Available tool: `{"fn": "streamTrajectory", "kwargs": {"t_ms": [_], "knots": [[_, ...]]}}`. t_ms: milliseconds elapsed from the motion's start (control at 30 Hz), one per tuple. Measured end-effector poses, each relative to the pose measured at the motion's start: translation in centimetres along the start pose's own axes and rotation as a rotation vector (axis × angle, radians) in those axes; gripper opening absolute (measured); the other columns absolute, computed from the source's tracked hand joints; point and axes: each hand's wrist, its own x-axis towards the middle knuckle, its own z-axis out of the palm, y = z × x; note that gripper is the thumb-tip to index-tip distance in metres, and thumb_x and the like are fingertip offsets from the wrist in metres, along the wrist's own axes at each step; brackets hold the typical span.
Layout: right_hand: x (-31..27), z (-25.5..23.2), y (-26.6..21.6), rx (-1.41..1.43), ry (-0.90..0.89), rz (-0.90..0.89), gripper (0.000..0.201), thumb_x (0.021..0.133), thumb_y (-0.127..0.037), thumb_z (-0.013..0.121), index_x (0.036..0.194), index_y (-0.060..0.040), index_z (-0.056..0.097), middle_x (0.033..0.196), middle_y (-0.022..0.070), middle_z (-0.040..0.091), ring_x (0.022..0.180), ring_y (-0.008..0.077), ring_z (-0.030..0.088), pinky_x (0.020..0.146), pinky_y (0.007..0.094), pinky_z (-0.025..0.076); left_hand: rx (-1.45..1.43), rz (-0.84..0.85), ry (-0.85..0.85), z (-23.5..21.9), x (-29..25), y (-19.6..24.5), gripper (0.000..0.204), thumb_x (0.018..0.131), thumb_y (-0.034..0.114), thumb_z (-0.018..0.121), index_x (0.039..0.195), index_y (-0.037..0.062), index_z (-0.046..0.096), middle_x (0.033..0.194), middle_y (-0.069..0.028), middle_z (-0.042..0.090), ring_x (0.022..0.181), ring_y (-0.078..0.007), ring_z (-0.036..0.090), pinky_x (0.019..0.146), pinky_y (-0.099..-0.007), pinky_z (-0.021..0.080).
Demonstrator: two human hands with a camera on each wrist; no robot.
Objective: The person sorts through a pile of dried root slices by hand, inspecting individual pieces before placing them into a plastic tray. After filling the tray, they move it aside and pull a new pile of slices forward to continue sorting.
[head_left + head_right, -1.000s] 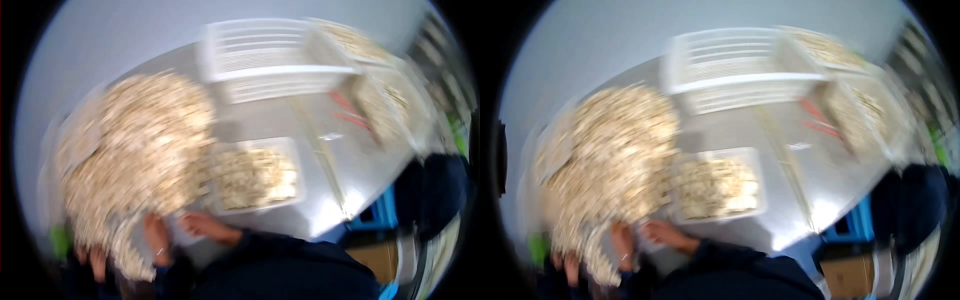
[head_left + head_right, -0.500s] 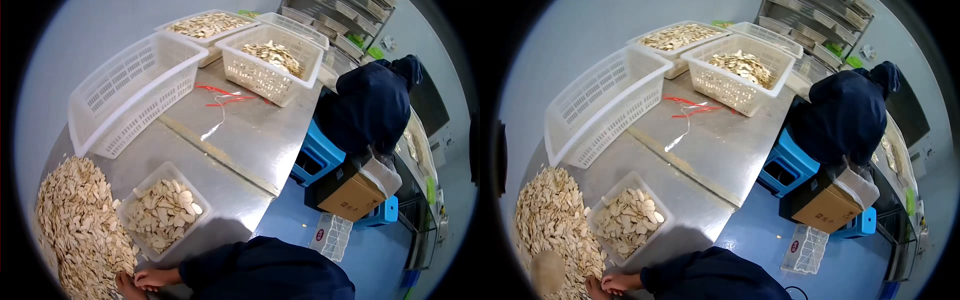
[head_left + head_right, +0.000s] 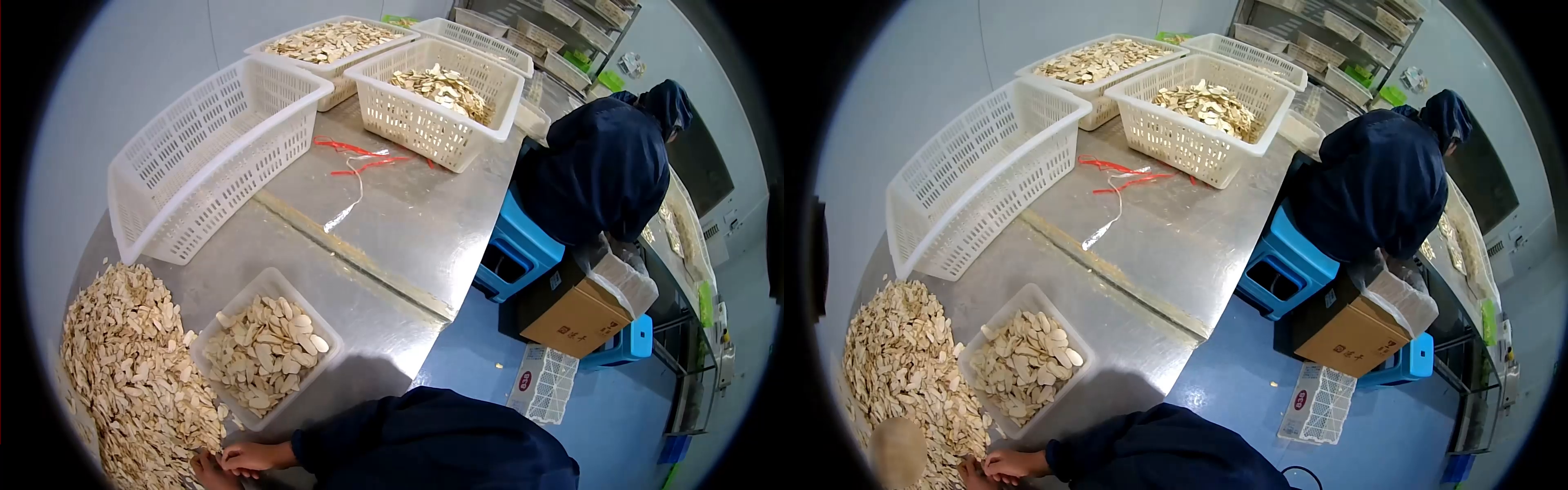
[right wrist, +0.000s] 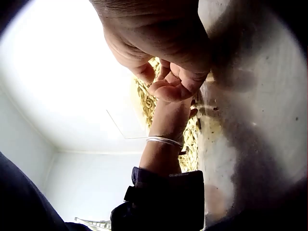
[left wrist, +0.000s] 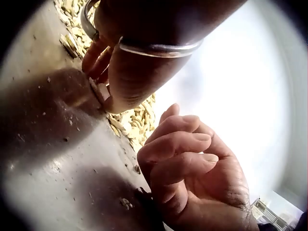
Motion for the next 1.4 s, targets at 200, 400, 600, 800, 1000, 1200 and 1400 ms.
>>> {"fn": "streamTrajectory", "kwargs": {"t_ms": [200, 400, 600, 800, 1000, 1200, 1400], "knots": [[-0.2, 0.0, -0.3, 0.026, 0.017, 0.031, 0.020, 0.098, -0.028, 0.055, 0.095, -0.0078, 0.058, 0.077, 0.0011, 0.057, 0.055, 0.0096, 0.051, 0.046, 0.0256, 0.043, -0.062, -0.037, 0.026, 1.5, -0.2, -1.0, 0.040, 0.082, 0.012, 0.072, 0.121, 0.0079, 0.062, 0.119, -0.0176, 0.060, 0.091, -0.0346, 0.064, 0.076, -0.0428, 0.054], [-0.4, 0.3, -0.5, 0.023, 0.046, 0.024, 0.022, 0.096, -0.029, 0.057, 0.097, -0.0071, 0.060, 0.077, 0.0007, 0.057, 0.056, 0.0099, 0.052, 0.047, 0.0254, 0.044, -0.119, -0.114, -0.034, -0.4, 0.4, 1.3, 0.039, 0.085, 0.014, 0.070, 0.124, 0.0077, 0.065, 0.123, -0.0190, 0.059, 0.087, -0.0336, 0.065, 0.073, -0.0399, 0.055], [-0.3, 0.3, 0.0, 0.035, 0.068, 0.024, 0.023, 0.096, -0.028, 0.057, 0.099, -0.0058, 0.061, 0.077, 0.0008, 0.057, 0.057, 0.0100, 0.053, 0.048, 0.0257, 0.044, -0.224, -0.176, -0.042, 0.5, 0.2, 0.8, 0.035, 0.093, 0.017, 0.066, 0.125, 0.0046, 0.063, 0.125, -0.0189, 0.058, 0.087, -0.0322, 0.065, 0.071, -0.0390, 0.056], [-0.4, 0.3, -0.3, 0.033, 0.055, 0.040, 0.022, 0.097, -0.028, 0.056, 0.099, -0.0058, 0.061, 0.078, 0.0003, 0.056, 0.059, 0.0092, 0.053, 0.049, 0.0249, 0.044, 0.042, -0.225, -0.185, 0.6, -0.1, 0.0, 0.042, 0.089, 0.021, 0.069, 0.127, 0.0037, 0.062, 0.101, -0.0188, 0.066, 0.080, -0.0291, 0.065, 0.067, -0.0403, 0.054], [-0.5, 0.2, -0.4, 0.027, 0.022, 0.062, 0.023, 0.098, -0.027, 0.055, 0.104, -0.0056, 0.060, 0.080, -0.0004, 0.054, 0.063, 0.0084, 0.052, 0.052, 0.0243, 0.045, -0.084, -0.186, -0.127, 1.4, -1.0, -1.2, 0.052, 0.087, 0.024, 0.070, 0.133, 0.0037, 0.057, 0.087, -0.0177, 0.068, 0.080, -0.0332, 0.064, 0.073, -0.0447, 0.053], [0.0, -0.3, 0.3, 0.025, 0.012, 0.040, 0.023, 0.098, -0.026, 0.055, 0.106, -0.0051, 0.061, 0.081, -0.0001, 0.055, 0.062, 0.0084, 0.052, 0.051, 0.0241, 0.045, -0.112, -0.316, -0.205, -0.9, -0.2, 1.7, 0.047, 0.090, 0.024, 0.070, 0.131, 0.0029, 0.059, 0.100, -0.0187, 0.068, 0.085, -0.0356, 0.065, 0.077, -0.0457, 0.053], [0.1, -0.1, 0.4, 0.055, 0.032, 0.045, 0.022, 0.098, -0.025, 0.055, 0.105, -0.0049, 0.061, 0.081, 0.0000, 0.055, 0.061, 0.0081, 0.052, 0.049, 0.0237, 0.045, -0.108, -0.234, -0.122, -0.6, -0.5, 1.4, 0.053, 0.085, 0.020, 0.075, 0.134, 0.0075, 0.058, 0.103, -0.0183, 0.068, 0.089, -0.0354, 0.064, 0.078, -0.0465, 0.053]]}}
